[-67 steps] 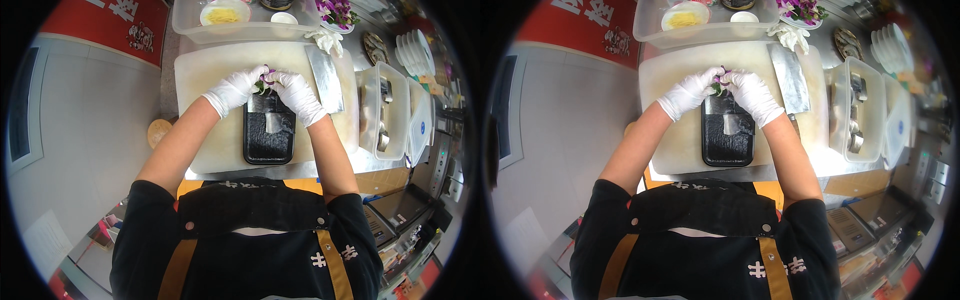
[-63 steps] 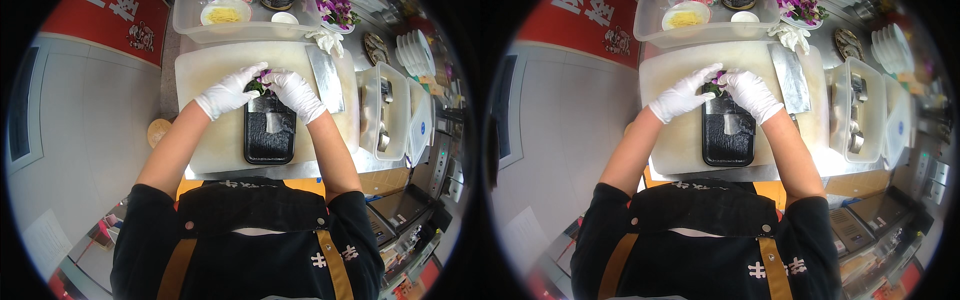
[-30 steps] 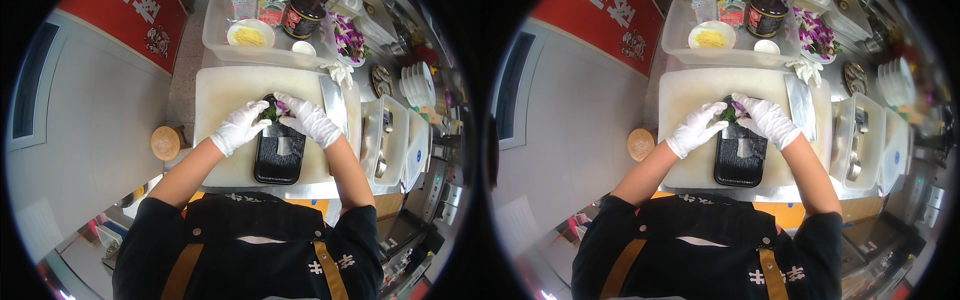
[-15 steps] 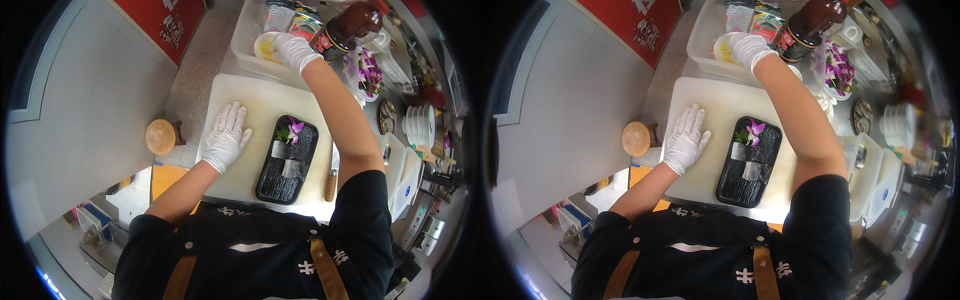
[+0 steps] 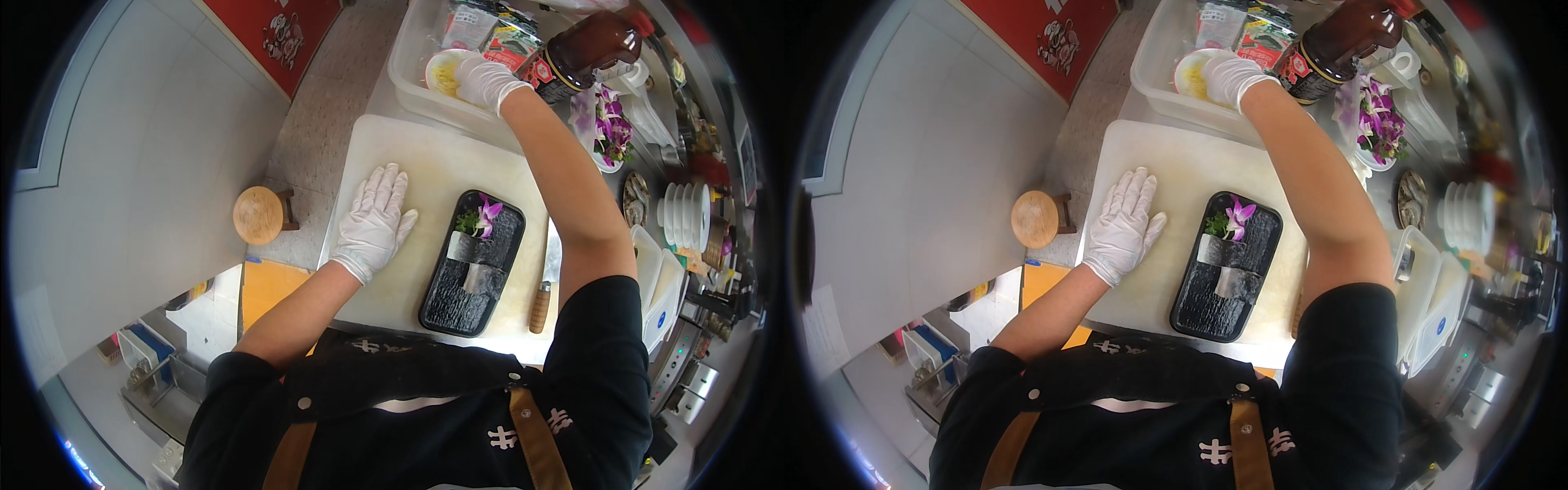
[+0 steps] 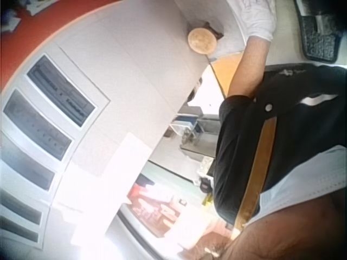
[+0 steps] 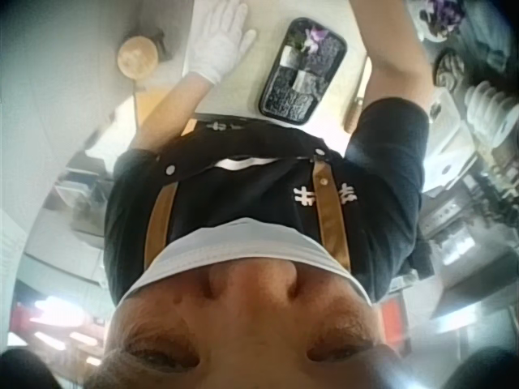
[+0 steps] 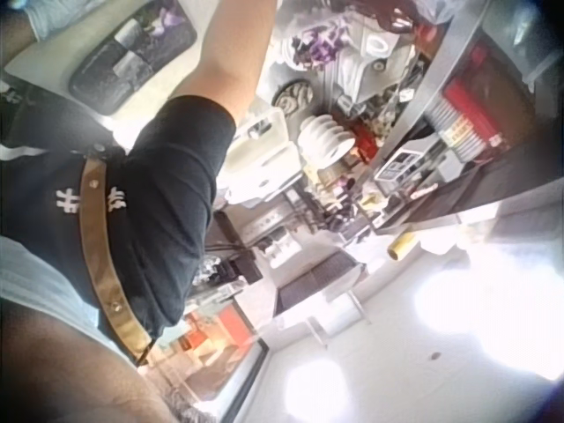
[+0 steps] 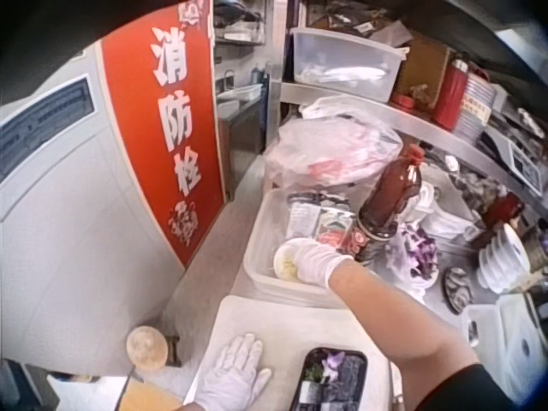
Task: The person assembles a sushi roll in a black bento box, placing nori, rice, and garnishes, then adds sauce and a condiment packet. The person works at a stainless steel counter in a commercial kitchen.
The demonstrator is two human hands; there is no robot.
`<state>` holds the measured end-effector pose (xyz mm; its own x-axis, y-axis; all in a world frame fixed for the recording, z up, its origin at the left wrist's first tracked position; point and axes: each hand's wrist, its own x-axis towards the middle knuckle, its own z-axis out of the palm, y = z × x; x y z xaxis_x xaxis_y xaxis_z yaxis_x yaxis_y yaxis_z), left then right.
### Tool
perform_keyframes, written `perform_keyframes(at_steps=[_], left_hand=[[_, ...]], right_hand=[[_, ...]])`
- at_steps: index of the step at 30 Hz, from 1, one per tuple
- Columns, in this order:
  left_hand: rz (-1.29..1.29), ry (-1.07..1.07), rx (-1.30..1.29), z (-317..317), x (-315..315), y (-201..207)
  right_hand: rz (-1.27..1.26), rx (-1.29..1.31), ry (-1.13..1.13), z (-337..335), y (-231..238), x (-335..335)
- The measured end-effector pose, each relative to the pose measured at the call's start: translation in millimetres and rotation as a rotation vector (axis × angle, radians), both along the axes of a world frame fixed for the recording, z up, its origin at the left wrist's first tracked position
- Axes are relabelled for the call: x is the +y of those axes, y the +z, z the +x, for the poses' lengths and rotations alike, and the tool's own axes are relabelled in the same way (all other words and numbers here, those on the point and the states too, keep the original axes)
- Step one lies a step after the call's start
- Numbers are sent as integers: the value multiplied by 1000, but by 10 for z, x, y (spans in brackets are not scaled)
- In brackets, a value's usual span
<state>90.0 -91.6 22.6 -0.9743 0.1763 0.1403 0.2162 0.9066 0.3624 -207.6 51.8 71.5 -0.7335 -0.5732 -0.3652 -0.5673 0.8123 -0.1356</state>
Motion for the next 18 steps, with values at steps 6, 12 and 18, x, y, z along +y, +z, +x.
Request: perform_keyframes(at_steps=[6, 12, 18], left_hand=[[-47, 2, -50, 4, 22, 14], [-89, -3, -40, -8, 29, 70], [-96, -36, 35, 5, 43, 26]], right_hand=[[-157, -29, -291, 193, 184, 304], [-872, -235, -532, 565, 750, 652], [-974, -486, -492, 1649, 1006, 1487]])
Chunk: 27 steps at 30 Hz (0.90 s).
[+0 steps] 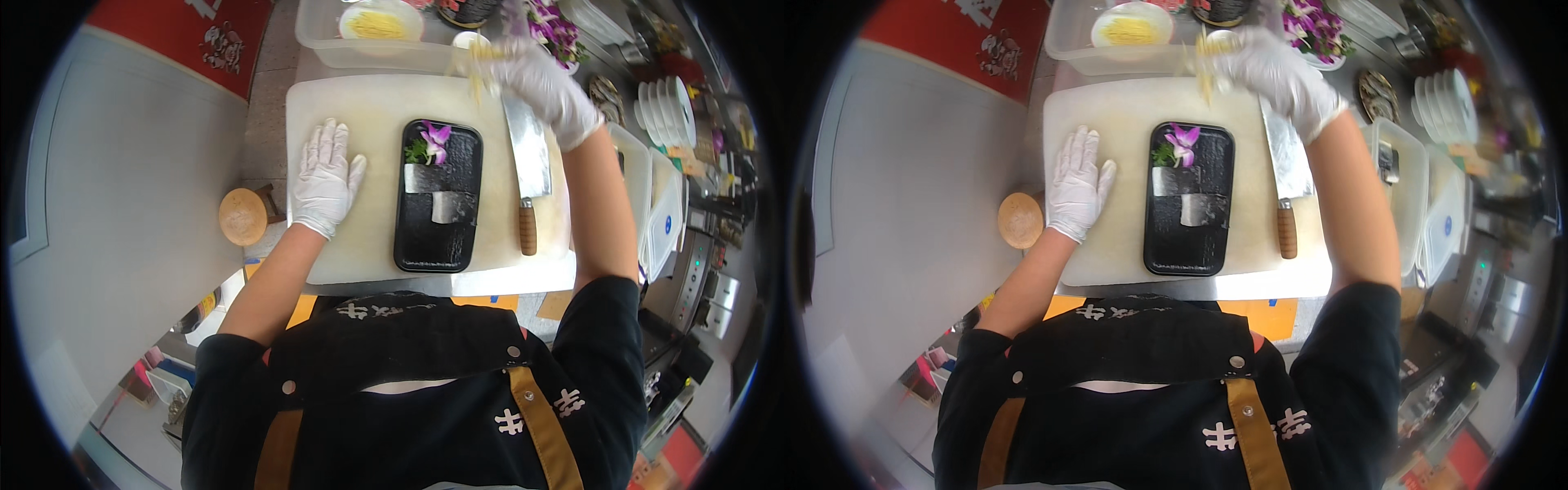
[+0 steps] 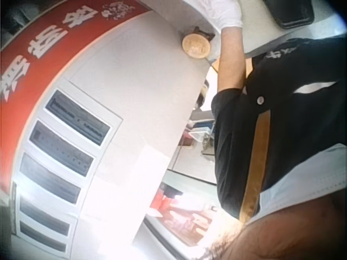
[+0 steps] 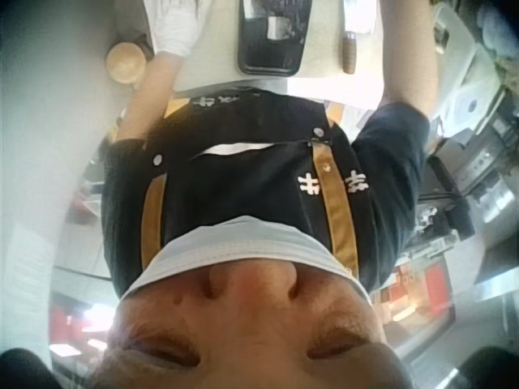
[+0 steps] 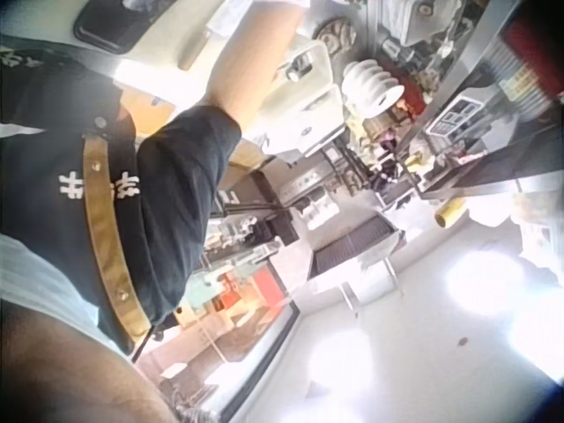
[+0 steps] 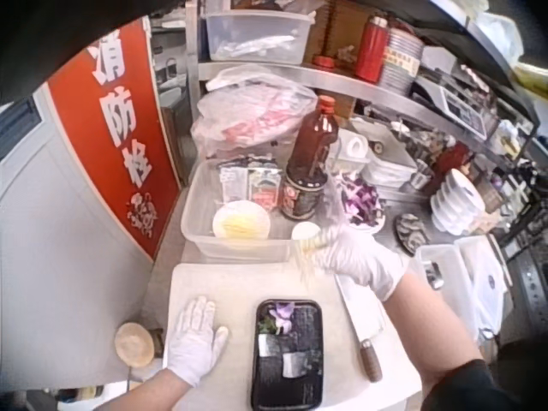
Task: The person assembles a sushi roll in a black bento box, placing nori, rice, and garnishes, then adds sauce and a condiment packet. The person works at a stainless steel counter in a commercial kitchen.
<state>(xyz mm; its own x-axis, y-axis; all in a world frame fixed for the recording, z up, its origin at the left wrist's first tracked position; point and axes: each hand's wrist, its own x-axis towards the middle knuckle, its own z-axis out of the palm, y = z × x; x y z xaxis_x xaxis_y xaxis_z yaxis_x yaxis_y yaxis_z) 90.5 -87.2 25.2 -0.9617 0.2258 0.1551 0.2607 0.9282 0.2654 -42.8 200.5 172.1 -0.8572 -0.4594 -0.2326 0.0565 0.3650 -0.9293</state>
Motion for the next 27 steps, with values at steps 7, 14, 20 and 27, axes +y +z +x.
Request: perform_keyframes(at_steps=[7, 14, 20, 27], left_hand=[[-33, -1, -34, -18, 10, 19], [-37, 0, -55, -10, 9, 25], [-46, 10, -56, -5, 8, 42], [-38, 10, -52, -11, 16, 51]], right_hand=[[490, -333, -226, 760, -757, 77], [566, -252, -166, 825, -832, 136], [903, 139, -251, 968, -714, 36], [793, 144, -229, 986, -898, -88]])
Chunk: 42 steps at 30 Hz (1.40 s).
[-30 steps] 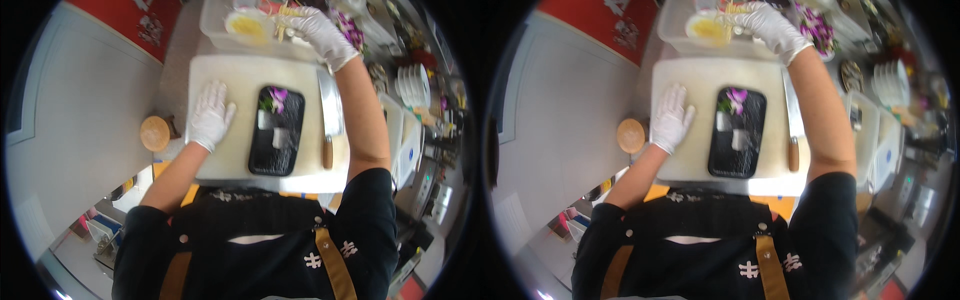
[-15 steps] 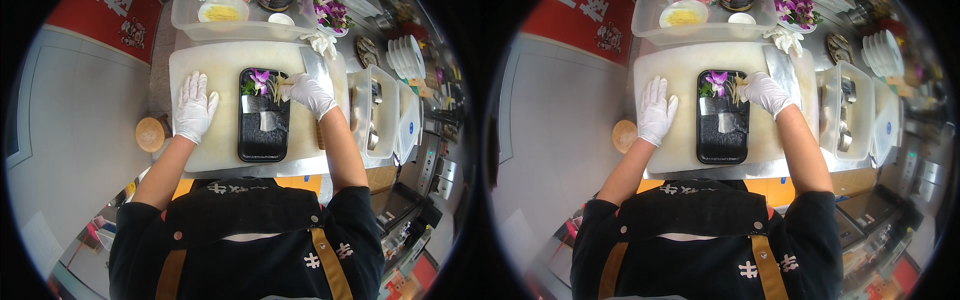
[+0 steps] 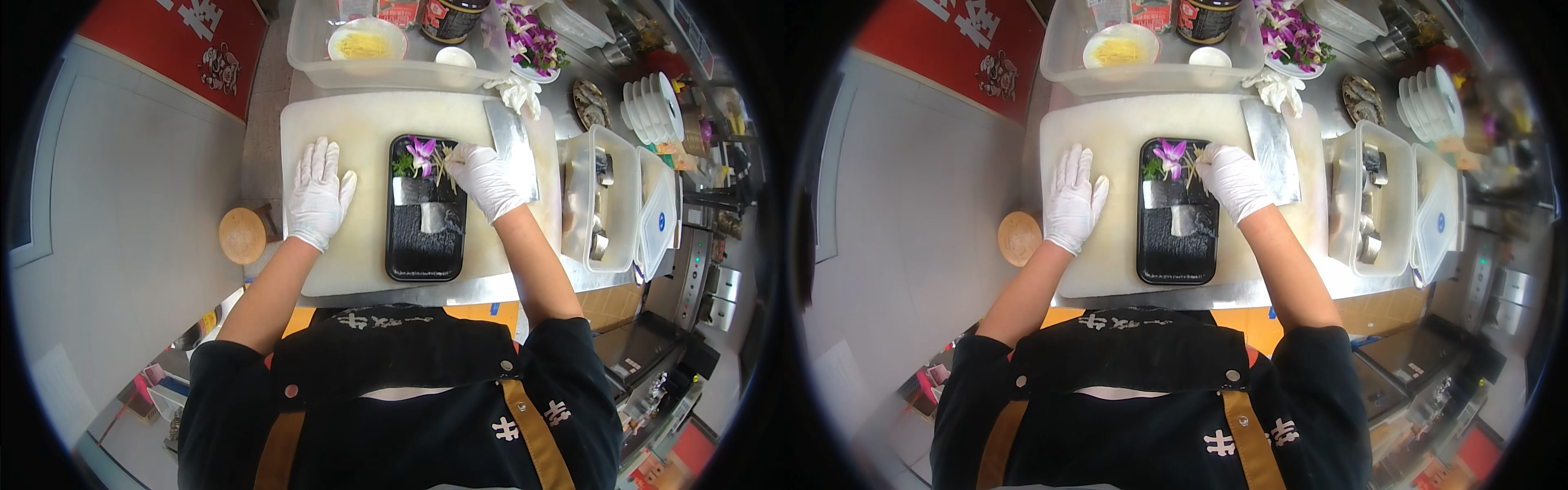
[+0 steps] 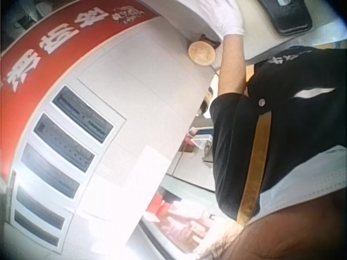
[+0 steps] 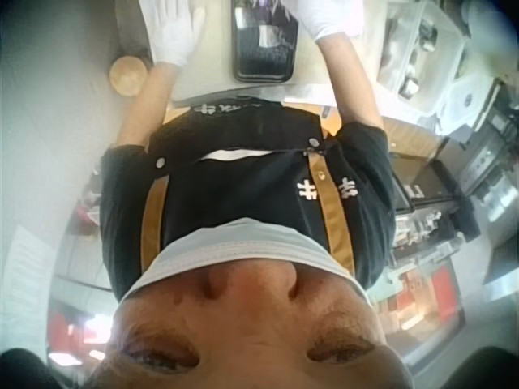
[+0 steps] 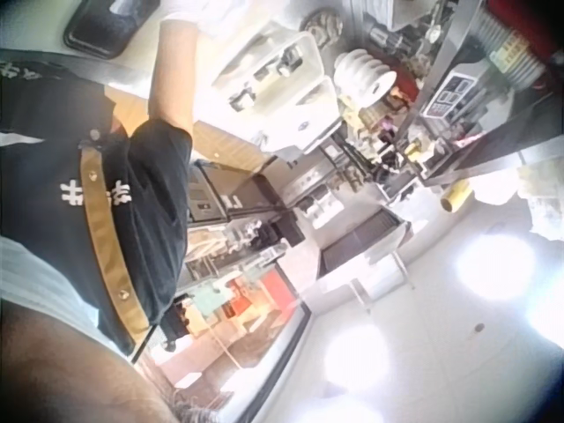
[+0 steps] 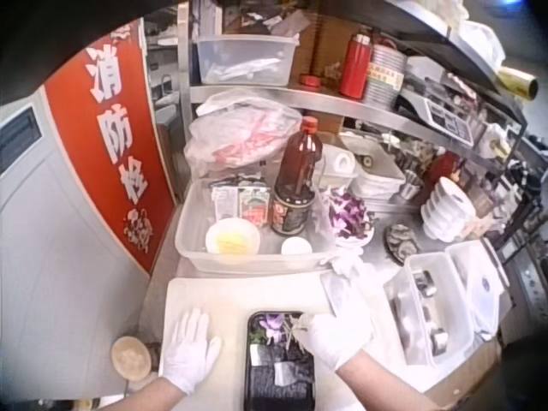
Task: The person assembles a sushi roll in a black bento box, placing nori, rice, and garnishes, then adds sauce and a condiment packet. The person works at a stainless steel counter in a commercial kitchen.
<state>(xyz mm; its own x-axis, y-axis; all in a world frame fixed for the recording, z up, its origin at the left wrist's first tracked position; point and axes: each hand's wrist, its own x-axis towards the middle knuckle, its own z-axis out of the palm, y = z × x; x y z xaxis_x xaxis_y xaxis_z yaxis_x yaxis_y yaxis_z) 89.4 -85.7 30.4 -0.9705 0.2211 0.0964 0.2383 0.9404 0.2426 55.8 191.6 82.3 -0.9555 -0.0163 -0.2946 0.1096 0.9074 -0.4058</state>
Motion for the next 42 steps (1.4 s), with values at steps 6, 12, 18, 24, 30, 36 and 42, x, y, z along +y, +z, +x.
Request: perform_keyframes(at_steps=[6, 12, 18, 24, 30, 36, 42], left_hand=[[7, -15, 45, 2, 10, -3], [0, -16, 57, -6, -6, -7], [-4, -4, 62, 0, 1, -74], [-43, 20, 32, 0, 10, -82], [-45, 10, 42, 12, 9, -104], [41, -51, 101, 12, -11, -85], [77, -47, 44, 26, -50, -68]], right_hand=[[57, 508, 63, -545, 525, 296], [359, 370, 391, -2241, 34, 483], [734, 402, 663, -2830, -765, 740], [445, 594, 281, -2269, -108, 495], [90, 593, 98, -1009, 876, 642], [-44, -142, 7, 1034, 434, 245], [-198, -55, -323, 1487, 165, -123]])
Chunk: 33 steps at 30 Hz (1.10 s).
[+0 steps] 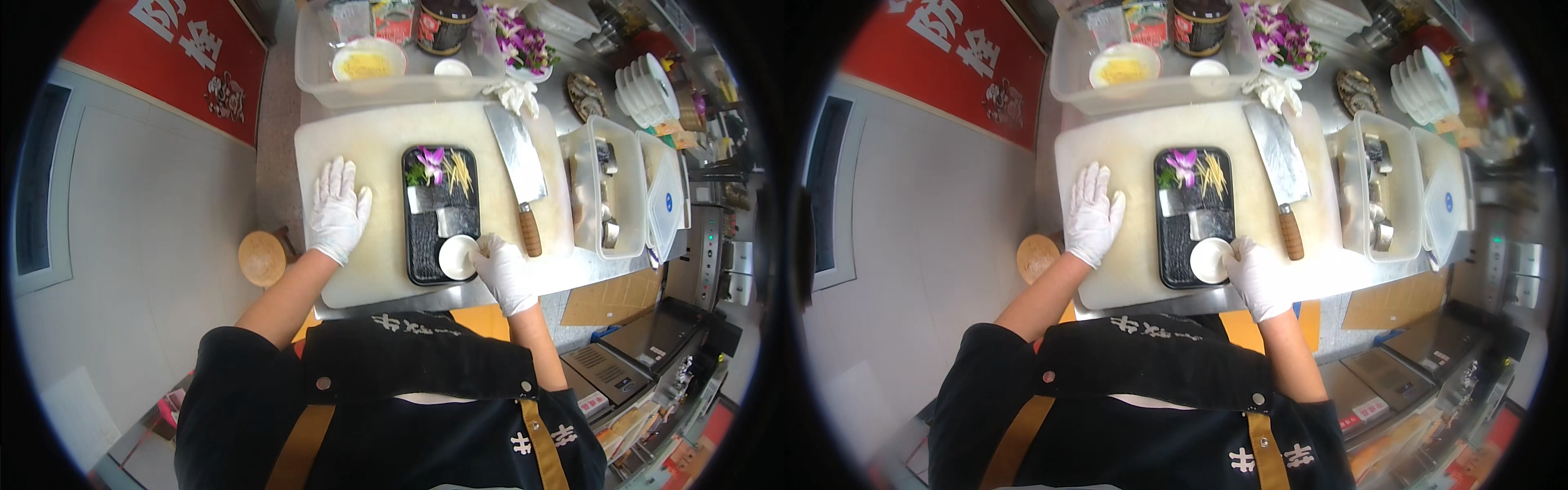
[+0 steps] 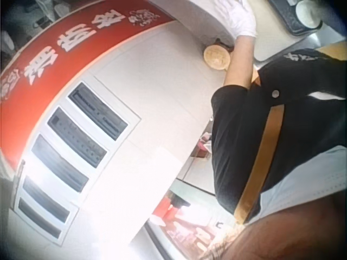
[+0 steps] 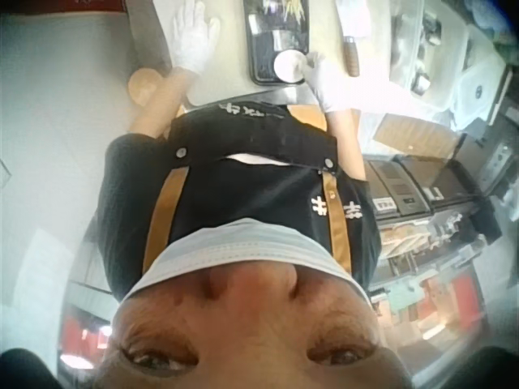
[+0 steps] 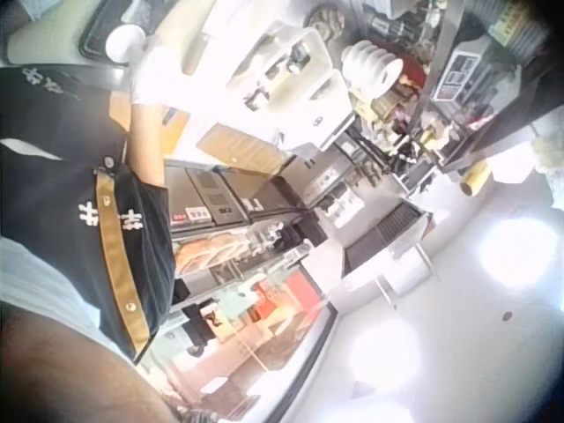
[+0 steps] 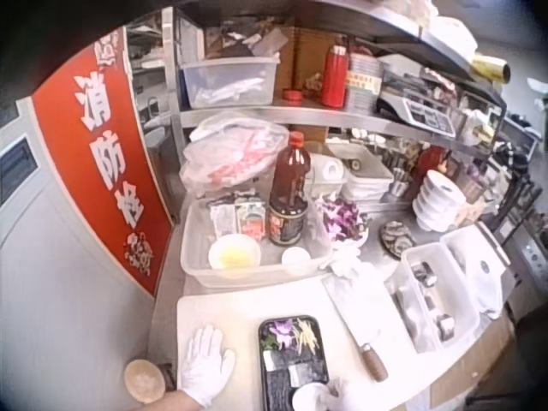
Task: The person assembles a sushi roll in a black bento box, placing nori, rice, and garnishes, then adds sauce and a condiment packet. The person works at a stainless steel counter in a commercial kitchen.
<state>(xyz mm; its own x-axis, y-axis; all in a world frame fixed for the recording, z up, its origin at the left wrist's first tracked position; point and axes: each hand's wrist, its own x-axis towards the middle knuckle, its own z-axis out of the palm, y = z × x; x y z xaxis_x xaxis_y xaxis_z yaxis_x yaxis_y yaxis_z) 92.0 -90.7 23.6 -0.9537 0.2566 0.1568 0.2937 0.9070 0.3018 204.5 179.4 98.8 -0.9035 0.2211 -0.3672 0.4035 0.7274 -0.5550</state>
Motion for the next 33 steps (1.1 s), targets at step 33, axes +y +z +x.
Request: perform_keyframes(at_steps=[33], left_hand=[[70, 6, -94, -17, -47, 46]], right_hand=[[511, 284, 492, -4574, 571, -1160]])
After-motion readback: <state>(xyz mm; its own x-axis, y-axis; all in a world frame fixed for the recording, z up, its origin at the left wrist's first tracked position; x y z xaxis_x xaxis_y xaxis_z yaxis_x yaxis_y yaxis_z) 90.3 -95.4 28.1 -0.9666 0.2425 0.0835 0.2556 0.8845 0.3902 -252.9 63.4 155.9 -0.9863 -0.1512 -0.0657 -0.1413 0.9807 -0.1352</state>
